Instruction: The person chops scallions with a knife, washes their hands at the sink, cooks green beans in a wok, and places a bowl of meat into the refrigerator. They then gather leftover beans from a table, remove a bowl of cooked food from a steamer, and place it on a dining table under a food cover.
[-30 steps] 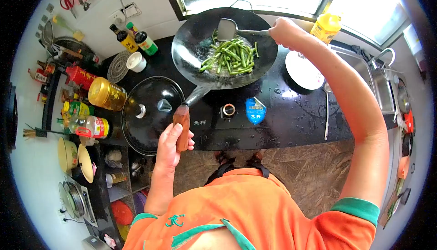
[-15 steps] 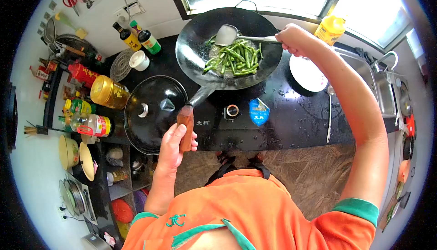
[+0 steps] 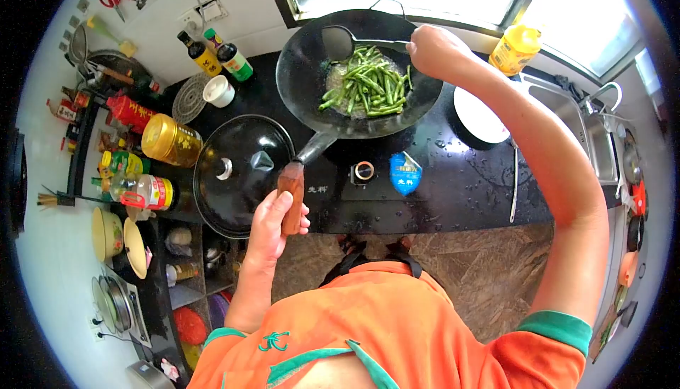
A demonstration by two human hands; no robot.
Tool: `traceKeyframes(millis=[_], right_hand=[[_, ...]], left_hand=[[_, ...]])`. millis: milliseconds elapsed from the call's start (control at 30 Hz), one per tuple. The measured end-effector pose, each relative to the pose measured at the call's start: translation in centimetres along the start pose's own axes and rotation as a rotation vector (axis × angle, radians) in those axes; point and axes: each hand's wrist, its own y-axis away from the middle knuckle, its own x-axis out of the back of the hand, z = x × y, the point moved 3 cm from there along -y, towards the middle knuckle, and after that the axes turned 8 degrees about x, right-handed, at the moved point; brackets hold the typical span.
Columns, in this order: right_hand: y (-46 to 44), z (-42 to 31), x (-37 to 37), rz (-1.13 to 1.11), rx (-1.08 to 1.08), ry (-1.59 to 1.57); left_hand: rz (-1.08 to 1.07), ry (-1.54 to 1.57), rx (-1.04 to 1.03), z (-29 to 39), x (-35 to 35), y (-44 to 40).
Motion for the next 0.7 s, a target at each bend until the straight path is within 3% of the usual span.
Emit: traceKeyframes(millis=[700], right_hand=[[-0.3, -5.9, 0.7, -0.193, 0.116, 0.384]], left_hand=[[-0.012, -0.08, -0.023, -0.1, 0.2, -0.5]])
